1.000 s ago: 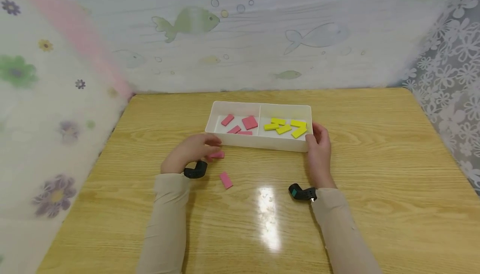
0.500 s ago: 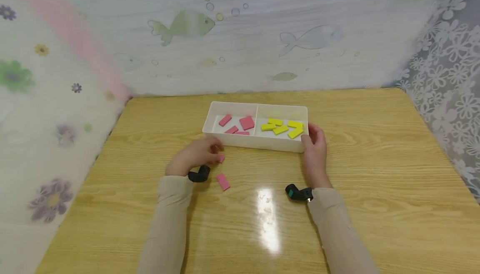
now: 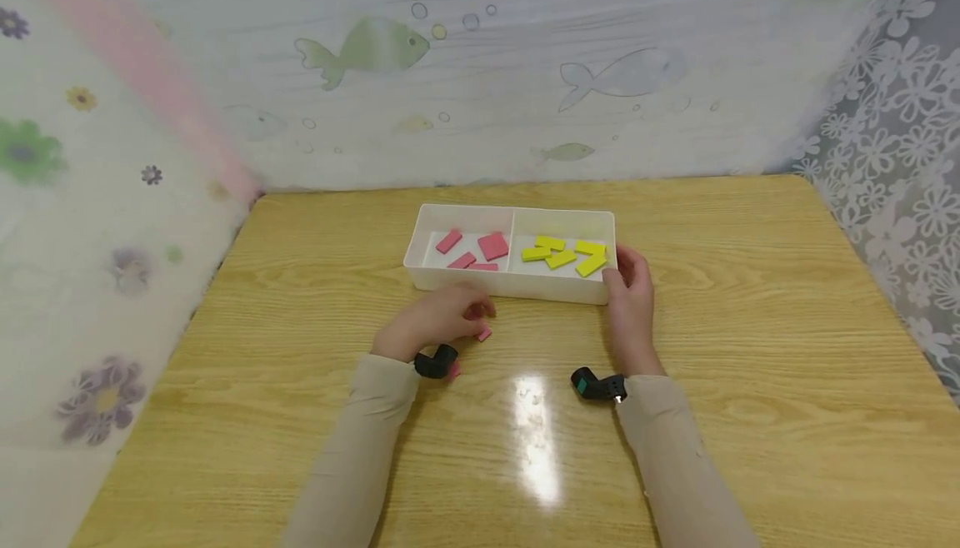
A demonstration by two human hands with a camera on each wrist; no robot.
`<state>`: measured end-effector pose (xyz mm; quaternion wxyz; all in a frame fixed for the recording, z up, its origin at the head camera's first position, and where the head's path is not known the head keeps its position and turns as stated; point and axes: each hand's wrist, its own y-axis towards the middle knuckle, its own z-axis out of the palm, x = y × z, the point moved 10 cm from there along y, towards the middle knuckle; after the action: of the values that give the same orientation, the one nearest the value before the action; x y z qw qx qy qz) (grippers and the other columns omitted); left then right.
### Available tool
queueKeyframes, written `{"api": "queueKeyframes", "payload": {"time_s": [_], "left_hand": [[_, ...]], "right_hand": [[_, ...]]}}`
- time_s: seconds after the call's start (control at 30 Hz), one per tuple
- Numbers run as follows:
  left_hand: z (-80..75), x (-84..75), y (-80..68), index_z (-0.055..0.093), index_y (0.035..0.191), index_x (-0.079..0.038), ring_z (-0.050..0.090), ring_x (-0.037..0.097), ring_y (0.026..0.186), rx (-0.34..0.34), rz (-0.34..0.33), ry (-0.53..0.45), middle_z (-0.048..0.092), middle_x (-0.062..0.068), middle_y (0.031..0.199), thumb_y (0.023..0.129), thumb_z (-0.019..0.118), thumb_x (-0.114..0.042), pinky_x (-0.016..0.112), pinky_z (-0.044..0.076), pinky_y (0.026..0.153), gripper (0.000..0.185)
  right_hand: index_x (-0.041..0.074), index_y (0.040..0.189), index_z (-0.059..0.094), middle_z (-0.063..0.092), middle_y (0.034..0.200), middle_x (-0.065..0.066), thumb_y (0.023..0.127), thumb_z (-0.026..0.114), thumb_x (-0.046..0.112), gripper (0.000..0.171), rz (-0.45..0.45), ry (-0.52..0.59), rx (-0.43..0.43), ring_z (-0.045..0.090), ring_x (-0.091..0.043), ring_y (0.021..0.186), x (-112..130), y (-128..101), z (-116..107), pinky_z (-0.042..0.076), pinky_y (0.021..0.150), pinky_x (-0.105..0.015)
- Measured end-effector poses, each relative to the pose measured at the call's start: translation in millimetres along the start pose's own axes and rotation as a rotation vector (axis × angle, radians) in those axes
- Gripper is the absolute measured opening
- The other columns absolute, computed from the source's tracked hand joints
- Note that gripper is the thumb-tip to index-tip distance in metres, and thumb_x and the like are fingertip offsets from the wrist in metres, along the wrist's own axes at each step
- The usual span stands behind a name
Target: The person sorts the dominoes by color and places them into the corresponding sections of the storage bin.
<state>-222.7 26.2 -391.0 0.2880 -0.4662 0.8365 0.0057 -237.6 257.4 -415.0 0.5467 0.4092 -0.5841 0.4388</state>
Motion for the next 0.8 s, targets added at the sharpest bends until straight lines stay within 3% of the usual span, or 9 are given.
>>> {"api": "queueKeyframes", "payload": {"time_s": [0.4,0.6,0.8], "left_hand": [[10.0,-16.5,6.0,0.060,0.106,-0.018,0.045,0.008,0.081,-0.021,-0.004,0.088,0.049,-0.005,0.089,0.083,0.063,-0.024,0.020,0.038,0.073,0.024],[19.1,-35.0,6.3,0.060,0.109,-0.021,0.045,0.008,0.077,0.007,0.017,0.197,0.046,-0.006,0.096,0.083,0.058,-0.025,0.020,0.038,0.068,0.027],[22.3,-45.0,6.2,0.058,0.113,-0.023,0.047,0.007,0.076,0.025,0.015,0.188,0.046,-0.004,0.104,0.085,0.057,-0.027,0.020,0.039,0.069,0.029]], "right_hand": [[0.007,0.133,0.034,0.034,0.136,-0.008,0.092,0.041,0.018,0.043,0.005,-0.011,0.010,0.032,-0.018,0.123,-3,-1,-1,0.030,0.098,-0.033],[0.008,0.133,0.034,0.034,0.136,-0.006,0.092,0.040,0.018,0.043,0.001,-0.029,0.010,0.033,-0.017,0.123,-3,-1,-1,0.029,0.099,-0.035],[0.008,0.132,0.036,0.036,0.135,-0.006,0.091,0.041,0.017,0.042,-0.007,-0.018,0.001,0.033,-0.016,0.122,0,0,-1,0.029,0.098,-0.035]]}}
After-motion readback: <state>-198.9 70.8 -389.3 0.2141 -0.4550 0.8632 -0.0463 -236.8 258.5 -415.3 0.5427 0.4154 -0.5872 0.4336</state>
